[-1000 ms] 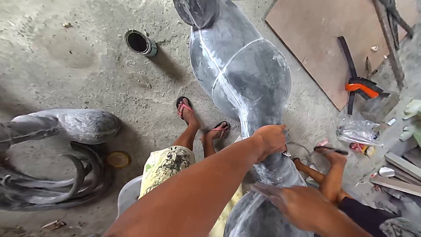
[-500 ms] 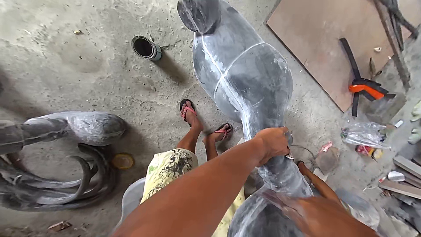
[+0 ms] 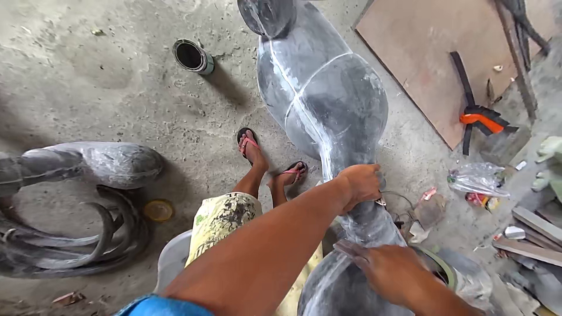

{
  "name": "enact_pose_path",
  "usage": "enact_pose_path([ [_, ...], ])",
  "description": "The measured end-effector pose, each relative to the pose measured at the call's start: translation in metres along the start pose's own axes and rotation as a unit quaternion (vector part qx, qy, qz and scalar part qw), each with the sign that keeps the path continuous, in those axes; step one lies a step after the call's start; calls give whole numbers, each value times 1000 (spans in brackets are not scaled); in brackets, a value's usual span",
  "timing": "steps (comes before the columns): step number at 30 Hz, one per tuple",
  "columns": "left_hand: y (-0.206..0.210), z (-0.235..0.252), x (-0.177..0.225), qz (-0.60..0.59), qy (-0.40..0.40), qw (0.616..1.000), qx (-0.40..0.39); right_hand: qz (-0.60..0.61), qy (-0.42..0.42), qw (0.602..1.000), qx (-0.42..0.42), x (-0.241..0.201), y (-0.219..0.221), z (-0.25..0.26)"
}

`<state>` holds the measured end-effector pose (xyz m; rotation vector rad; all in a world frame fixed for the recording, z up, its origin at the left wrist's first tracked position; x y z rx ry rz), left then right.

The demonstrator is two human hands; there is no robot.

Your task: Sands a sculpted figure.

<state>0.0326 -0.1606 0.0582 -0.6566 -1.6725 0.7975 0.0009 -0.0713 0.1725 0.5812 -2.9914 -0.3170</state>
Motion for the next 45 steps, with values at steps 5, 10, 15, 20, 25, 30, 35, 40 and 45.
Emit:
enact_pose_path([
  [5,1,-3,2,-13,-14,1000,17,-4,-18,1000,22,-21,-4,-31],
  [10,5,1,2,-10,2,1000,-2,-2,-9,999,44,-11,6,-13],
  [15,6,0,2,-3,-1,1000,4,3,-15,1000,21,-8,4,-24],
  [20,9,-2,6,-12,2,1000,1,2,3,1000,9,-18,12,-3],
  [25,4,-3,2,-7,-1,1000,-2,-13,-18,1000,-13,-12,0,3],
  [30,3,3,-2,7,2,1000,-8,-11,-1,1000,10,-9,0,-15],
  [35,-2,-2,-5,-5,-12,1000,-7,-7,20,1000,17,-10,-3,-2],
  [40,-4,0,-6,-5,-2,1000,-18,-3,17,999,30,-8,-3,-21],
  [45,-5,-3,-1,-10,-14,1000,-3,17,7,1000,22,1,-3,-10],
])
Point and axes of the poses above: each hand's wrist, its own z-axis towards the middle knuckle, its own y-axis out of the palm, x = y × z, the point moved 6 cm from there along z, towards the middle knuckle
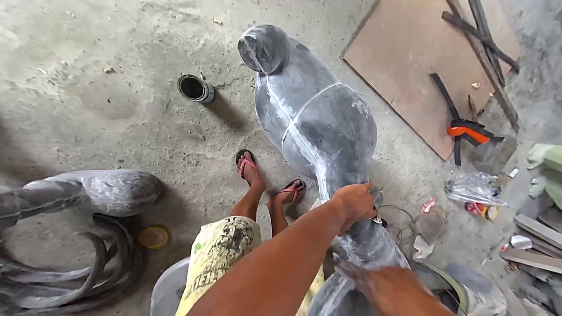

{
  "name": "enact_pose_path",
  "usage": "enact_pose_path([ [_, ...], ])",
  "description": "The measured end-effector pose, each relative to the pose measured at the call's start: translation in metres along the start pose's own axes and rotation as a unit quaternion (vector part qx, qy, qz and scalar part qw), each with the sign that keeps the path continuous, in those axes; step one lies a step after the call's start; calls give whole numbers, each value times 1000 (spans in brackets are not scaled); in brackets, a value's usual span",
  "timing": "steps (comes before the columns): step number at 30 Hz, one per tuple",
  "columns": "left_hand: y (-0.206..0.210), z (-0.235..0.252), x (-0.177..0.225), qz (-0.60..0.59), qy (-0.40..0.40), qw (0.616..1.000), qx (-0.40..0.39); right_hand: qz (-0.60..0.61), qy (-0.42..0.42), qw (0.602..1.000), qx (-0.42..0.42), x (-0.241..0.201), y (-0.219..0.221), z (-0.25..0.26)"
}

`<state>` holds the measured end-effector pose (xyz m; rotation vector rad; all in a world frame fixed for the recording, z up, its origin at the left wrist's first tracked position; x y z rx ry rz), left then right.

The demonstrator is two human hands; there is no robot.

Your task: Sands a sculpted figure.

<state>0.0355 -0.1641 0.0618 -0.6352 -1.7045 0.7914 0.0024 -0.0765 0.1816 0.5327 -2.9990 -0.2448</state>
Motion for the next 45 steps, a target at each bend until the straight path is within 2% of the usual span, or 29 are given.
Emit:
enact_pose_path([
  [3,7,8,-2,13,13,1000,-2,-11,-12,1000,2,21,0,-38],
  [8,10,-1,-1,5,-3,1000,-16,2,18,1000,-8,-14,5,31],
  [13,6,0,-2,12,2,1000,-14,-20,-43,999,24,4,-1,-34],
  [19,13,-5,-3,-13,-6,1000,-22,22,14,999,19,-18,7,30],
  [22,9,-1,-6,-4,-1,1000,-15,1,-43,997,63,2,2,-18],
  [24,11,2,-3,7,1,1000,-18,-1,-54,997,57,10,5,-31],
  [29,13,-4,-6,-7,-1,1000,-18,38,13,999,8,-17,7,35],
  [34,13,1,-5,0,0,1000,-12,2,-38,998,47,6,2,-36],
  [36,15,1,-3,10,4,1000,-16,21,-26,998,50,2,5,-21],
  [39,16,-5,-2,-10,0,1000,-24,48,18,998,21,-19,12,32],
  [40,16,-6,-1,-18,-3,999,-28,44,24,999,18,-21,13,33],
  [43,11,-2,-3,-14,-8,1000,-20,26,-2,999,36,2,5,-10],
  [45,13,-1,4,-3,-6,1000,-17,16,-8,1000,16,12,7,-24],
])
Point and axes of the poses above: each hand's wrist, its own z-axis towards the middle knuckle, its own y-axis out of the palm, x = y × z, the point moved 6 cm from there along z, towards the middle knuckle
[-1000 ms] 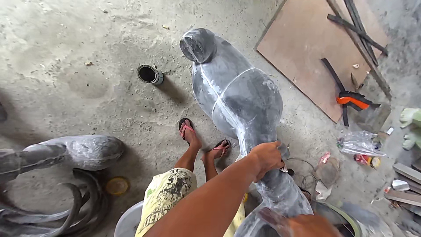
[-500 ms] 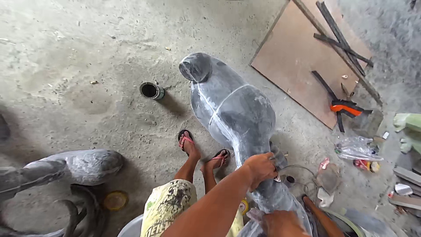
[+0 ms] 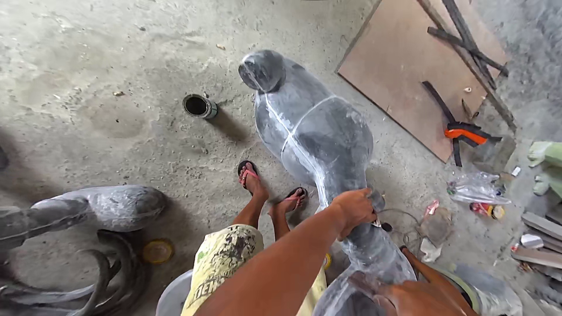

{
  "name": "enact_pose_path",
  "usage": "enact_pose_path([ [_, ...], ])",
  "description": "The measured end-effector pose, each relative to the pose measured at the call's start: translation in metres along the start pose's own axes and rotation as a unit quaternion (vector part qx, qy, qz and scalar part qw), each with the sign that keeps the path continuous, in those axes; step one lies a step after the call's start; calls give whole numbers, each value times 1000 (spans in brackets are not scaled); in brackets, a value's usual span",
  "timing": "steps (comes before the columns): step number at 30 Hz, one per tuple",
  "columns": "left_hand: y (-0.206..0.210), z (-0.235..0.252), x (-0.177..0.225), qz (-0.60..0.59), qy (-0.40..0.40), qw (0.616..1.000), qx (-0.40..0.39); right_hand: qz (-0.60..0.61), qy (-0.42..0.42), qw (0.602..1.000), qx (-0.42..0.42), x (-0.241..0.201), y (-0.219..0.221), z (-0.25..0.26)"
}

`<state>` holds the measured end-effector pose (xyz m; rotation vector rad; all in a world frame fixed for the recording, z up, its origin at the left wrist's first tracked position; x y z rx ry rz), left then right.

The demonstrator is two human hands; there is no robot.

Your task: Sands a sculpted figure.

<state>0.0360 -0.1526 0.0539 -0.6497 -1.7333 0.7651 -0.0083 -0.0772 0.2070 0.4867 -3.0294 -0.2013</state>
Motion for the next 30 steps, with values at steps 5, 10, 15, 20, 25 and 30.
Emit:
enact_pose_path([
  [5,3,-5,1,-2,0,1000,-5,17,36,999,-18,-38,10,62],
  [10,1,2,1,16,11,1000,19,-4,-2,1000,-24,1,-2,-3],
  [15,7,-5,5,25,11,1000,6,18,16,999,-29,-25,10,57],
  [20,0,1,-1,26,8,1000,11,12,-8,1000,-25,-9,1,-6],
  [25,5,-6,10,12,7,1000,7,30,2,999,-41,-23,13,52],
  [30,4,-6,2,25,0,1000,12,49,-50,998,8,20,-4,17],
])
Point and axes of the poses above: each hand's wrist, its own z-axis towards the middle knuckle, its own y-axis out of the palm, x = y × z, the point moved 6 cm from there along z, towards the middle knuckle
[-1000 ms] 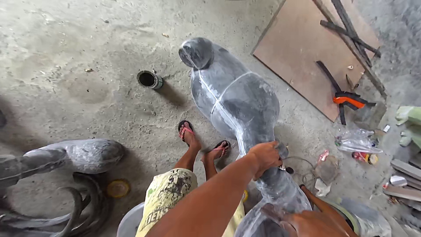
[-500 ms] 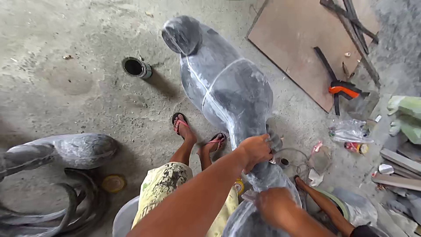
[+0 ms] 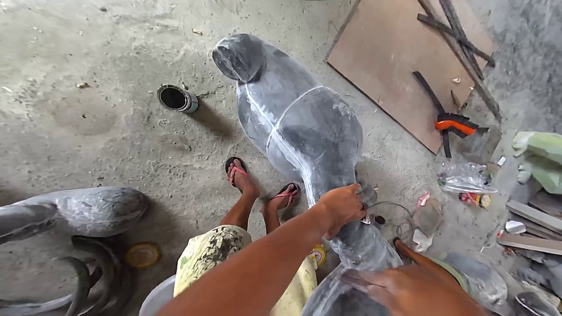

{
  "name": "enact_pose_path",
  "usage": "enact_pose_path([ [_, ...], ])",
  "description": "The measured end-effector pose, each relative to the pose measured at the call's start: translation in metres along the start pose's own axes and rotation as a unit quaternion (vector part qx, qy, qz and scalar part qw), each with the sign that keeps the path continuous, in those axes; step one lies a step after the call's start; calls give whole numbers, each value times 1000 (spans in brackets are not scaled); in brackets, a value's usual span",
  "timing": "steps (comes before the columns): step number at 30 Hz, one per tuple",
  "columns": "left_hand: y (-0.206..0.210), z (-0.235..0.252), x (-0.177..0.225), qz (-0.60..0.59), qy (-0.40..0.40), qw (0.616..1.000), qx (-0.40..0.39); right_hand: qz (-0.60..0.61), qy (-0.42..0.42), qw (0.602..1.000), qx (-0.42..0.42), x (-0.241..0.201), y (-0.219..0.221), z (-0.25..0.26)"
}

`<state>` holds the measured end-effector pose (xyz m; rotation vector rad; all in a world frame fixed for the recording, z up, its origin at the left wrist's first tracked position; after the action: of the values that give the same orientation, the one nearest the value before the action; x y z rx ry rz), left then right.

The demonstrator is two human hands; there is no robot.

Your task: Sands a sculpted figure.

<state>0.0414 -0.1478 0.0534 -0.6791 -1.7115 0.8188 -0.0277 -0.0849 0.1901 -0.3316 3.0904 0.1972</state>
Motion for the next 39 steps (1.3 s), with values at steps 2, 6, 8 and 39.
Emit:
enact_pose_path([
  [2,-2,2,0,-3,3,1000,6,55,-16,997,56,44,-17,-35],
  [6,1,1,1,0,12,999,48,289,-26,930,227,107,-48,-54],
  [8,1,0,3,-5,-1,999,41,430,-61,836,336,126,-39,-20],
  [39,59,-131,159,-630,-194,728,189,541,-5,664,516,82,-5,114],
])
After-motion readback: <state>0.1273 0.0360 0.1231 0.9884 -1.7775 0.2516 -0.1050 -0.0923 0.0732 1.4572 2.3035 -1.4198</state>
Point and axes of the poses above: each hand's wrist, its own z-axis towards the middle knuckle, its own y-axis out of the palm, x = y × z, the point moved 6 cm from there along z, towards the middle knuckle
